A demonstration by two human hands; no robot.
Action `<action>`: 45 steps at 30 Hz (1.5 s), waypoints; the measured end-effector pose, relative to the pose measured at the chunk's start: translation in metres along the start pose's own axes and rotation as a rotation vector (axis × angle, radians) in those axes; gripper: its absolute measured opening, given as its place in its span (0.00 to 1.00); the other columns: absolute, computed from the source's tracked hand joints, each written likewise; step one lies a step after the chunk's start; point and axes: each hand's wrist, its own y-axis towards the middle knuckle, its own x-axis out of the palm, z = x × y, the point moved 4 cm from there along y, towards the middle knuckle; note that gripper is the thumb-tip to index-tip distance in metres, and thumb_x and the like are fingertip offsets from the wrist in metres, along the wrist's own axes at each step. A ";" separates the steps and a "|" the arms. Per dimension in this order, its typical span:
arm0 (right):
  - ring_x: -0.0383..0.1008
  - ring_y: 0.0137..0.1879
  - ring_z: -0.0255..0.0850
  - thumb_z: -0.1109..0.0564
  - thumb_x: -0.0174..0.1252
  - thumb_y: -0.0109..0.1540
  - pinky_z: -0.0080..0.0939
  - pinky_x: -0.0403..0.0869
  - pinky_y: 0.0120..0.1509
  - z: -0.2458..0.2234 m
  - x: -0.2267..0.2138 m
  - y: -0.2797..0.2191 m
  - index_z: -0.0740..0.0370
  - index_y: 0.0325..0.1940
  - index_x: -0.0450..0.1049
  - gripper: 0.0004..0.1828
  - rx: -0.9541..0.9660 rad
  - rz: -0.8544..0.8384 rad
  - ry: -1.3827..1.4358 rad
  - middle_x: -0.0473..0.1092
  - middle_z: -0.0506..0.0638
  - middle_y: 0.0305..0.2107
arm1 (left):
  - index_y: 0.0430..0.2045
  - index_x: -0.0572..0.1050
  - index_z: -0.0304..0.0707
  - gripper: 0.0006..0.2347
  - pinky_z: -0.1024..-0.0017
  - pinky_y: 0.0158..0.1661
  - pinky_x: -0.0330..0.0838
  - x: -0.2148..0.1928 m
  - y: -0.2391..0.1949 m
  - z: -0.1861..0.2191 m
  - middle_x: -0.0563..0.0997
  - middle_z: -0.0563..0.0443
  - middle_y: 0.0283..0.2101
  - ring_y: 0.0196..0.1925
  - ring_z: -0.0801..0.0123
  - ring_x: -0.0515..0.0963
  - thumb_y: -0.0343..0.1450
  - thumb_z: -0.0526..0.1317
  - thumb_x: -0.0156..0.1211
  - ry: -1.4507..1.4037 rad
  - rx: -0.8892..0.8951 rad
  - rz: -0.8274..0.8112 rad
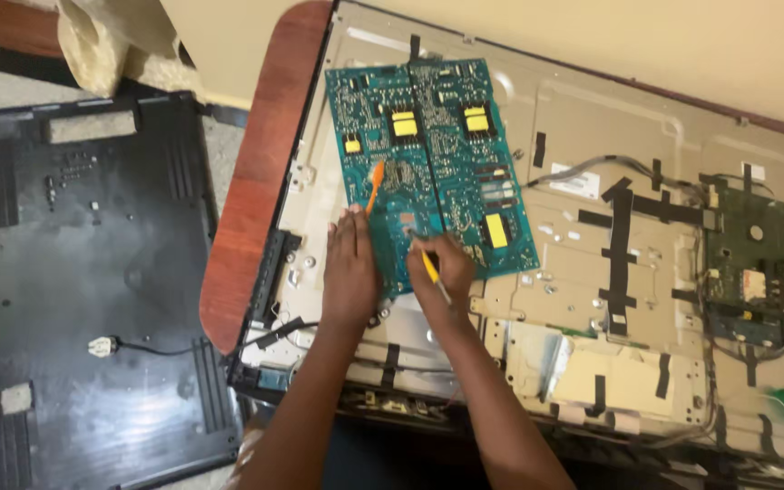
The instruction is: The person uses a toothbrush and a screwdriver to clean a green circuit board placed on a table. The person scrubs the board surface with the toothbrush and uses the screwdriver to scrape or adjust components on the board.
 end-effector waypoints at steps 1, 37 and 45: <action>0.74 0.29 0.43 0.67 0.65 0.57 0.40 0.71 0.34 -0.002 0.001 0.005 0.65 0.33 0.75 0.05 -0.020 0.001 -0.004 0.72 0.56 0.26 | 0.66 0.55 0.15 0.30 0.49 0.72 0.52 -0.001 0.006 -0.001 0.66 0.20 0.64 0.70 0.36 0.65 0.65 0.24 0.50 0.013 0.005 0.000; 0.74 0.30 0.43 0.68 0.64 0.58 0.40 0.70 0.34 -0.011 0.009 0.001 0.65 0.39 0.75 0.07 -0.010 0.085 -0.017 0.71 0.55 0.28 | 0.67 0.55 0.15 0.30 0.50 0.72 0.52 -0.001 0.007 -0.001 0.67 0.21 0.64 0.71 0.37 0.65 0.66 0.25 0.49 -0.006 -0.004 -0.005; 0.75 0.29 0.44 0.67 0.65 0.58 0.39 0.71 0.34 -0.002 0.008 -0.001 0.63 0.35 0.73 0.07 -0.030 0.121 -0.076 0.72 0.55 0.28 | 0.66 0.56 0.15 0.29 0.49 0.71 0.53 -0.001 0.006 -0.002 0.67 0.20 0.64 0.70 0.36 0.66 0.66 0.25 0.49 -0.016 0.001 0.017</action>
